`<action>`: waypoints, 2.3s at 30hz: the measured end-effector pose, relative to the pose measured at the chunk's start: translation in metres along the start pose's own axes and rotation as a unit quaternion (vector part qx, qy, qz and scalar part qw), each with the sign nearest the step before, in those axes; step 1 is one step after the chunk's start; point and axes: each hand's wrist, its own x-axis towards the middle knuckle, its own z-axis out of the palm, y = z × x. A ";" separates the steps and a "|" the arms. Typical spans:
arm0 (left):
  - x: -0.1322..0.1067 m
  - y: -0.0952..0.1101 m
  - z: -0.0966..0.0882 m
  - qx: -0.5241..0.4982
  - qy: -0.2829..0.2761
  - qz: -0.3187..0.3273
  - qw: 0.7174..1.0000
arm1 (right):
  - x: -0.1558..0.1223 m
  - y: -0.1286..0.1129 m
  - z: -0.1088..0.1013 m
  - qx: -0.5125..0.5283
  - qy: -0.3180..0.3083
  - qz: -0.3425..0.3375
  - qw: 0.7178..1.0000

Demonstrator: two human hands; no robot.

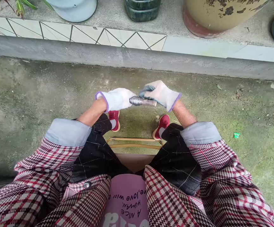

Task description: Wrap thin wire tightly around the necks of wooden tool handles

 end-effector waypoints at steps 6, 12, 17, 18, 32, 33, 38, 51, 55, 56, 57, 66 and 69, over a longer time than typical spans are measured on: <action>0.007 -0.005 -0.002 -0.149 0.066 -0.016 0.987 | -0.002 -0.013 0.006 0.176 0.063 0.056 0.981; 0.017 -0.015 -0.001 -0.264 0.150 -0.091 0.948 | -0.009 -0.033 0.018 0.120 0.025 0.081 0.989; 0.017 -0.013 0.004 -0.215 0.165 -0.122 0.955 | -0.016 -0.038 0.018 0.075 0.009 0.060 0.995; 0.016 -0.011 0.003 -0.216 0.169 -0.129 0.953 | -0.016 -0.036 0.018 0.064 0.016 0.064 0.996; 0.012 0.000 -0.016 -0.395 0.235 -0.148 0.876 | -0.006 -0.027 0.018 0.212 0.132 0.143 0.958; 0.012 -0.001 -0.016 -0.395 0.241 -0.149 0.874 | -0.007 -0.026 0.019 0.209 0.129 0.143 0.959; 0.012 -0.007 -0.023 -0.359 0.246 -0.175 0.883 | -0.013 -0.029 0.021 0.205 0.122 0.128 0.963; 0.014 -0.013 -0.023 -0.338 0.224 -0.152 0.901 | -0.021 -0.023 0.010 0.147 0.136 0.069 0.977; 0.018 -0.021 -0.020 -0.271 0.225 -0.162 0.922 | -0.035 -0.036 0.015 0.081 0.053 0.029 0.995; 0.019 -0.023 -0.018 -0.205 0.212 -0.166 0.941 | -0.040 -0.040 0.015 0.061 0.032 0.016 0.997; 0.019 -0.023 -0.015 -0.125 0.192 -0.170 0.958 | -0.044 -0.044 0.014 0.042 0.016 0.011 0.999; 0.014 0.022 0.028 0.138 -0.038 0.038 0.989 | -0.035 -0.009 -0.017 -0.070 0.109 0.082 0.988; 0.009 0.028 0.016 0.058 0.020 0.035 0.998 | -0.026 0.010 -0.016 -0.079 0.106 0.090 0.987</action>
